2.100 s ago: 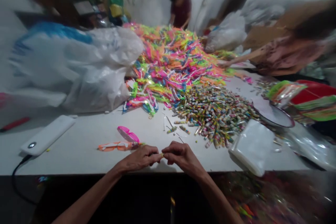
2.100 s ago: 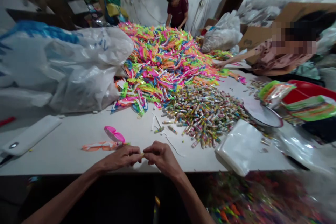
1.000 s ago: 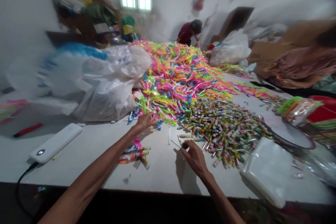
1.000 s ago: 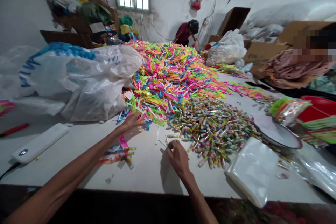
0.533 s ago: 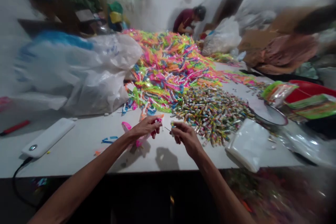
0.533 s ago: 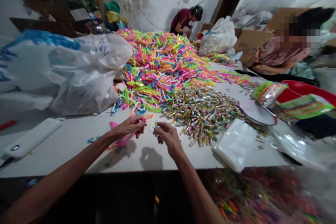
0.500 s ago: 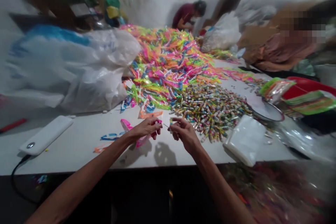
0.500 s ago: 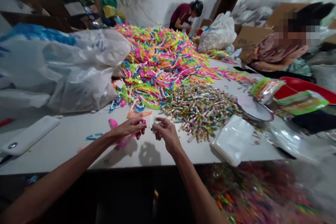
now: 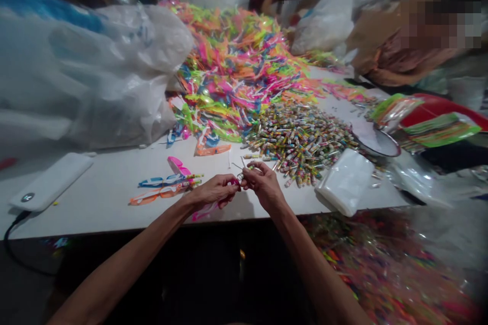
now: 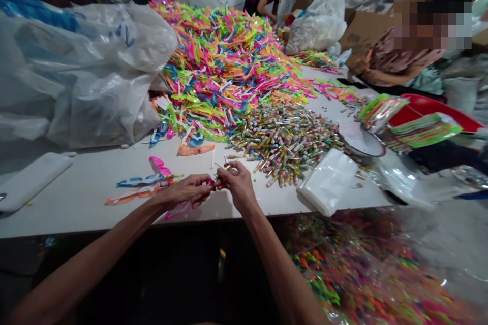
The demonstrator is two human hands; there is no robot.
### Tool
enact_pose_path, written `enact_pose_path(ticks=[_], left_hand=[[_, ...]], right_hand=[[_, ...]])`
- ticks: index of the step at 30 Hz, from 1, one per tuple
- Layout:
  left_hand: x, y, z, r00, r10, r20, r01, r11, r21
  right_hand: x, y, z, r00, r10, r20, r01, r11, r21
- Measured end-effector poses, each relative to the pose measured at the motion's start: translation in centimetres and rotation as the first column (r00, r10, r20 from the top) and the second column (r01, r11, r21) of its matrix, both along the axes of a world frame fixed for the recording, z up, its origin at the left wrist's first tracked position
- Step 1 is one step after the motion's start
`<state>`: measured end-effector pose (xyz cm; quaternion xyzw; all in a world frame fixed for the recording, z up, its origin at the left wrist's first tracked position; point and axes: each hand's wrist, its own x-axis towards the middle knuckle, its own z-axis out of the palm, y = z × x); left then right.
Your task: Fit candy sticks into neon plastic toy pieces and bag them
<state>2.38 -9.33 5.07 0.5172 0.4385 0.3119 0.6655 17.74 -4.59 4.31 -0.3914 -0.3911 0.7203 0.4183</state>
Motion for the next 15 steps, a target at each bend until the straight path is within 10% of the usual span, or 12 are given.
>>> enact_pose_path(ticks=[15], left_hand=[[0.09, -0.31, -1.1, 0.982, 0.046, -0.181, -0.031, 0.996, 0.082]], right_hand=[[-0.77, -0.59, -0.37, 0.979, -0.083, 0.185, 0.057, 0.988, 0.146]])
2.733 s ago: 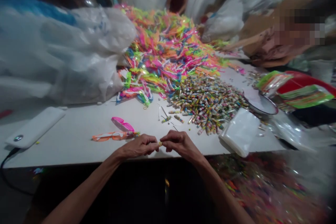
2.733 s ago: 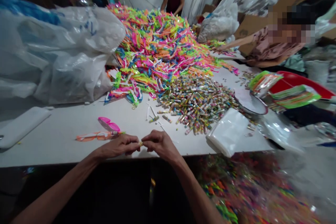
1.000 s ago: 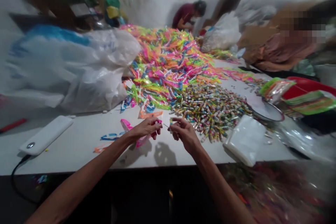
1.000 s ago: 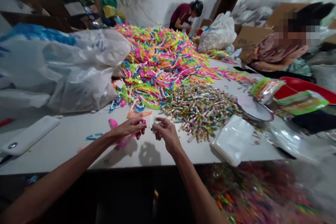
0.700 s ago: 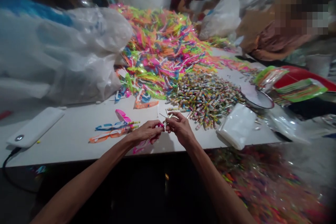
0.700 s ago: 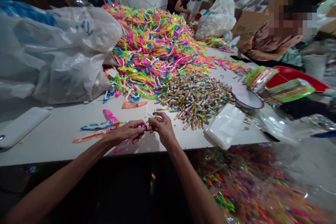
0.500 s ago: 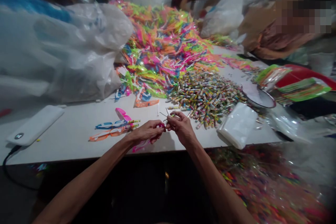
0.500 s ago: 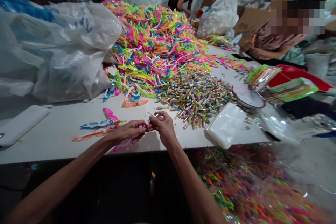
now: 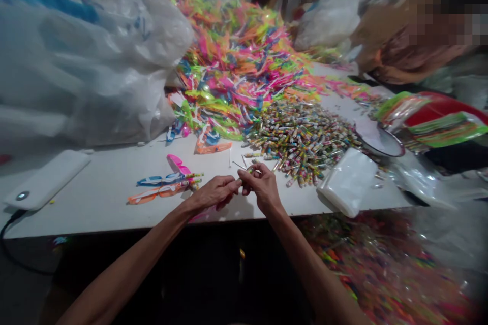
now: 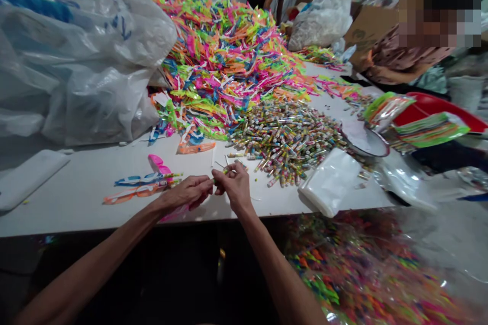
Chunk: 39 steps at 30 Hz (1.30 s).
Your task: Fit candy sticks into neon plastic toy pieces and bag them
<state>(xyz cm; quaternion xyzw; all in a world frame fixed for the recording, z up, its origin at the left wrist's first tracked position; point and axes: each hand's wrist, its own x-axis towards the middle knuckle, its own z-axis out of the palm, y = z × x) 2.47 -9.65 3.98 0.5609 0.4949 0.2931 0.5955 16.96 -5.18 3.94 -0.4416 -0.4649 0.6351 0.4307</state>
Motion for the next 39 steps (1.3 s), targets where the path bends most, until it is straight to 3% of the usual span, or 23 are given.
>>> enact_pose_path(ticks=[7, 12, 14, 16, 17, 19, 21, 24, 26, 28, 30, 32, 33, 35, 37, 39], left_hand=[[-1.3, -0.9, 0.2, 1.0, -0.029, -0.014, 0.029, 0.999, 0.034], [-3.4, -1.0, 1.4, 0.976, -0.101, -0.193, 0.12, 0.989, 0.088], [-4.8, -1.1, 1.9, 0.912, -0.095, -0.399, 0.168, 0.974, 0.151], [-6.7, -1.0, 2.5, 0.736, -0.01, -0.677, 0.217, 0.951, 0.221], [-7.6, -0.8, 2.7, 0.609, 0.058, -0.791, 0.239, 0.937, 0.253], [-9.0, 0.3, 2.7, 0.371, 0.208, -0.905, 0.269, 0.909, 0.319], [-9.2, 2.3, 2.1, 0.264, 0.334, -0.905, 0.279, 0.871, 0.404], [-7.1, 6.6, -0.2, 0.315, 0.372, -0.873, 0.244, 0.857, 0.453], [-5.3, 9.4, -2.1, 0.326, 0.407, -0.853, 0.227, 0.843, 0.488], [-3.9, 11.5, -3.7, 0.34, 0.401, -0.851, 0.234, 0.84, 0.489], [-3.1, 12.4, -4.6, 0.367, 0.381, -0.849, 0.26, 0.834, 0.487], [-2.7, 12.2, -4.5, 0.411, 0.36, -0.837, 0.278, 0.825, 0.491], [-2.5, 11.7, -4.1, 0.434, 0.348, -0.831, 0.282, 0.824, 0.492], [-2.2, 10.3, -3.1, 0.47, 0.327, -0.82, 0.28, 0.826, 0.489], [-1.8, 8.5, -2.0, 0.538, 0.311, -0.784, 0.26, 0.823, 0.504], [-1.4, 6.6, -1.0, 0.641, 0.27, -0.718, 0.223, 0.83, 0.511]], right_hand=[[-1.1, -2.1, -0.7, 1.0, -0.022, -0.008, 0.022, 0.999, 0.034], [-2.7, -3.0, -0.8, 0.999, -0.011, -0.037, 0.012, 0.999, 0.039], [-2.3, -2.1, -0.9, 0.997, 0.062, 0.05, -0.065, 0.996, 0.056], [-0.8, -0.3, -1.2, 0.958, 0.106, 0.267, -0.147, 0.98, 0.137], [0.2, 0.8, -1.4, 0.906, 0.078, 0.417, -0.177, 0.963, 0.205], [2.2, 3.1, -1.8, 0.695, -0.087, 0.714, -0.25, 0.902, 0.353], [3.4, 5.1, -2.0, 0.413, -0.217, 0.884, -0.365, 0.85, 0.379], [3.4, 7.0, -2.2, 0.102, -0.228, 0.968, -0.483, 0.84, 0.249], [2.9, 7.5, -2.3, 0.008, -0.213, 0.977, -0.515, 0.836, 0.187], [2.8, 7.8, -2.5, -0.017, -0.209, 0.978, -0.513, 0.841, 0.171], [3.2, 7.8, -2.8, 0.018, -0.2, 0.98, -0.5, 0.847, 0.182], [3.8, 7.7, -3.1, 0.143, -0.205, 0.968, -0.477, 0.843, 0.249], [4.1, 7.5, -3.1, 0.251, -0.193, 0.949, -0.445, 0.847, 0.29], [4.3, 7.1, -2.8, 0.543, -0.101, 0.834, -0.333, 0.885, 0.325], [4.0, 6.3, -2.0, 0.806, 0.042, 0.591, -0.229, 0.942, 0.245], [3.5, 5.3, -0.9, 0.929, 0.136, 0.345, -0.199, 0.968, 0.155]])
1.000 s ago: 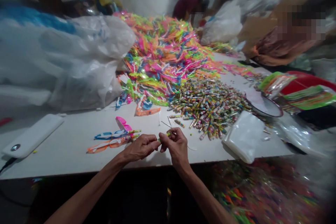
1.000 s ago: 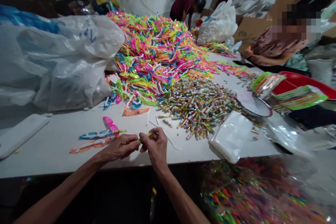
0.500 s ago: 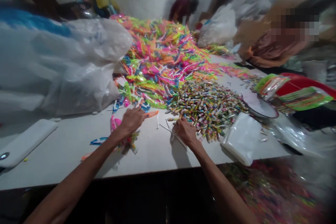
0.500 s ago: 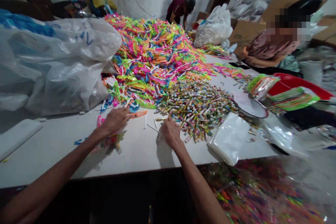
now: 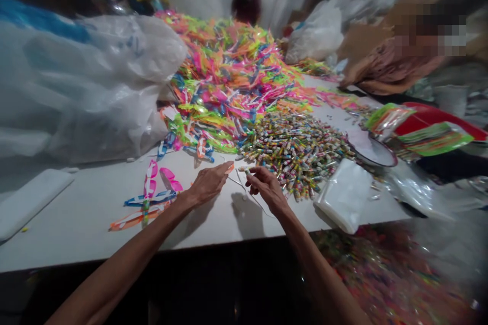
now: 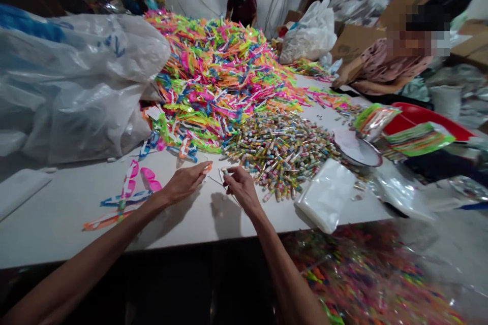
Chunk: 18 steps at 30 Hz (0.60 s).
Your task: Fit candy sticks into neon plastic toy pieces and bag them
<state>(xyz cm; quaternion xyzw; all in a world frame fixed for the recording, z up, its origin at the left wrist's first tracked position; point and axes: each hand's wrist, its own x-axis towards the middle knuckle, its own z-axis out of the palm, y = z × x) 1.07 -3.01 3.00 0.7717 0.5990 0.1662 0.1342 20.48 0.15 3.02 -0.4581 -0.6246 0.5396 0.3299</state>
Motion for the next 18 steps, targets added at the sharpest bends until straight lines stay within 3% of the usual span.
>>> enact_pose_path(ticks=[3, 6, 18], left_hand=[[0.7, -2.2, 1.0, 0.992, -0.003, 0.13, 0.014, 0.996, -0.091], [1.3, -3.6, 1.6, 0.991, 0.007, 0.135, 0.004, 0.997, -0.077], [2.1, -5.5, 2.5, 0.978, -0.085, -0.189, 0.088, 0.996, 0.01]], right_hand=[[-0.7, -1.4, 1.5, 0.99, 0.009, -0.14, -0.018, 0.998, -0.064], [-0.9, -2.5, 2.3, 0.991, 0.054, -0.119, -0.061, 0.996, -0.057], [0.0, -4.3, 2.8, 0.995, 0.102, -0.017, -0.102, 0.995, 0.015]])
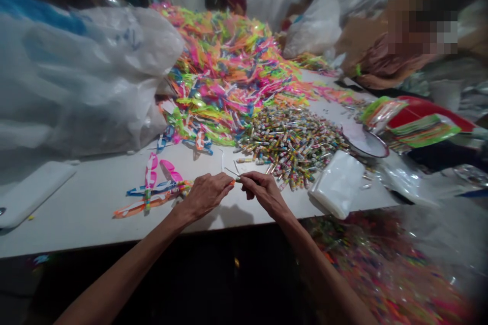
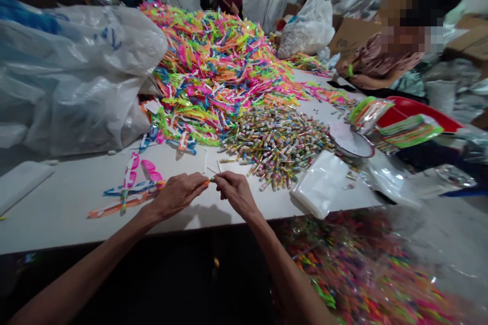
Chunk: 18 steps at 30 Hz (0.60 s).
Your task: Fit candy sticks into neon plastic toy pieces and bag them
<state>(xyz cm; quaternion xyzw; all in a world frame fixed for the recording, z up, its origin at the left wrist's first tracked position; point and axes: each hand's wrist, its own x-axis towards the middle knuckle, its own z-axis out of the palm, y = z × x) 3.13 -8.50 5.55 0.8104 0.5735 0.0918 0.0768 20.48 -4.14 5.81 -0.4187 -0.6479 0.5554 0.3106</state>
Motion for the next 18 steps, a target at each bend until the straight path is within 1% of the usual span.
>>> enact_pose_path(ticks=[3, 6, 9, 11, 13, 15, 18], left_hand=[[-0.1, -0.1, -0.1, 0.999, -0.017, -0.03, 0.017, 1.0, -0.007], [-0.2, -0.3, -0.4, 0.998, -0.03, -0.046, 0.029, 0.999, -0.02], [-0.1, -0.6, -1.1, 0.998, -0.003, 0.059, 0.007, 0.998, -0.064], [0.0, -0.8, -1.5, 0.992, 0.016, 0.123, -0.004, 0.996, -0.092], [0.0, -0.9, -1.7, 0.993, 0.003, 0.115, 0.011, 0.993, -0.12], [-0.2, -0.9, -1.8, 0.996, -0.018, 0.083, 0.029, 0.99, -0.138], [-1.0, -0.8, -1.7, 0.996, -0.021, 0.089, 0.035, 0.988, -0.152]], right_hand=[[0.0, -0.3, 0.1, 0.997, 0.024, 0.07, -0.027, 0.998, 0.048], [-0.1, -0.5, 0.1, 0.99, 0.042, 0.132, -0.059, 0.99, 0.13], [-0.2, -0.7, 0.2, 0.982, 0.062, 0.177, -0.103, 0.968, 0.231], [-0.3, -0.8, 0.3, 0.976, 0.078, 0.205, -0.141, 0.939, 0.313], [-0.4, -1.0, 0.4, 0.969, 0.099, 0.226, -0.179, 0.913, 0.366], [-0.7, -1.3, 0.4, 0.964, 0.128, 0.235, -0.206, 0.915, 0.347], [-1.3, -1.5, 0.1, 0.963, 0.182, 0.201, -0.226, 0.948, 0.225]])
